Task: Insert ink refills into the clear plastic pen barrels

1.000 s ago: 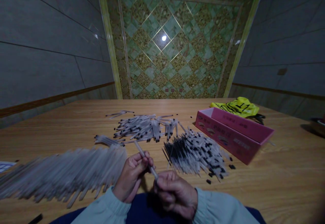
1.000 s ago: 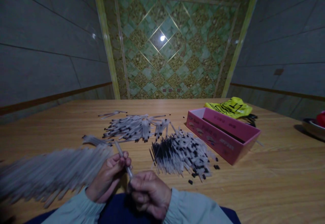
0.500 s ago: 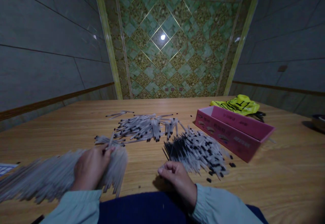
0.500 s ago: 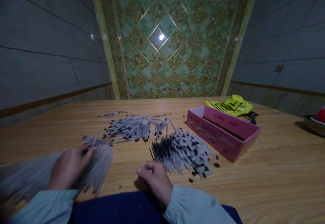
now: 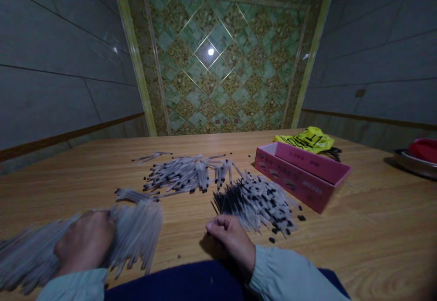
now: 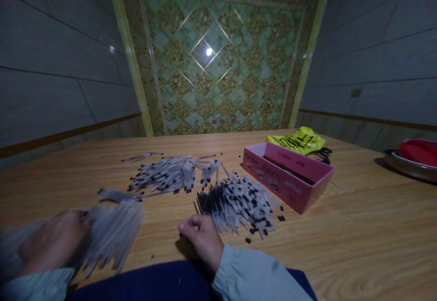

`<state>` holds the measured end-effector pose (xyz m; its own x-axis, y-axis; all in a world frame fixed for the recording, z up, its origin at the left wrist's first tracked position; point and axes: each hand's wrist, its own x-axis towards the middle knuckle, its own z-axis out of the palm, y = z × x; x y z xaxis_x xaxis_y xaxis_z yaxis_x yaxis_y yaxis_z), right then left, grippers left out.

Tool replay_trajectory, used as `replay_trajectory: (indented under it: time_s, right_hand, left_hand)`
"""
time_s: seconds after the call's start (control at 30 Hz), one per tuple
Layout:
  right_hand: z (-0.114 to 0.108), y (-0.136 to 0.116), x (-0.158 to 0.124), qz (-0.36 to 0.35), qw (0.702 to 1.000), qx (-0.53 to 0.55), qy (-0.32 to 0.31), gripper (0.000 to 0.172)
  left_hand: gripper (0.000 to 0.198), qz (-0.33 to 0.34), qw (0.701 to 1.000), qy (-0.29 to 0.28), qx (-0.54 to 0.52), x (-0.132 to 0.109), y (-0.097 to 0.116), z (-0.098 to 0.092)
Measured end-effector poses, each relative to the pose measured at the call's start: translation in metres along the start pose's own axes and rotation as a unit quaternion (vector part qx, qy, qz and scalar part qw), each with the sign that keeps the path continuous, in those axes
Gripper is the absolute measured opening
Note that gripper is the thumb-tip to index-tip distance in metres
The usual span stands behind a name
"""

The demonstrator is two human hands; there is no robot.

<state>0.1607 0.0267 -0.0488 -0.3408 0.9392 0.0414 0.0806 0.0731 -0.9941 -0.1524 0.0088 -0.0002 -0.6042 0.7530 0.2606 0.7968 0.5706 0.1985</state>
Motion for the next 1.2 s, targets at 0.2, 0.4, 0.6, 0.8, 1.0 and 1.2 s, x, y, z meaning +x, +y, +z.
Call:
replay_trajectory:
  time_s: [0.2, 0.4, 0.6, 0.8, 1.0, 1.2]
  right_hand:
    - [-0.055, -0.031, 0.022, -0.123, 0.901, -0.371, 0.19, 0.028]
    - [-0.114, -0.041, 0.032, -0.06, 0.787, -0.548, 0.277, 0.027]
    - [-0.143, -0.033, 0.038, -0.006, 0.757, -0.588, 0.285, 0.033]
    - [-0.145, -0.021, 0.042, -0.063, 0.762, -0.579, 0.285, 0.034]
    - [-0.119, -0.031, 0.038, -0.175, 0.818, -0.506, 0.21, 0.025]
    - [-0.037, -0.048, 0.055, -0.209, 0.819, -0.534, -0.005, 0.022]
  left_hand:
    - [0.041, 0.22, 0.973, -0.004, -0.073, -0.025, 0.043, 0.006]
    - [0.026, 0.394, 0.883, -0.133, -0.218, -0.074, 0.092, 0.032]
    - [0.023, 0.404, 0.874, -0.153, -0.223, -0.086, 0.097, 0.035]
    - [0.024, 0.405, 0.87, -0.152, -0.234, -0.083, 0.095, 0.04]
    - [0.022, 0.384, 0.878, -0.159, -0.237, -0.085, 0.097, 0.04]
    - [0.02, 0.354, 0.886, -0.167, -0.247, -0.087, 0.099, 0.039]
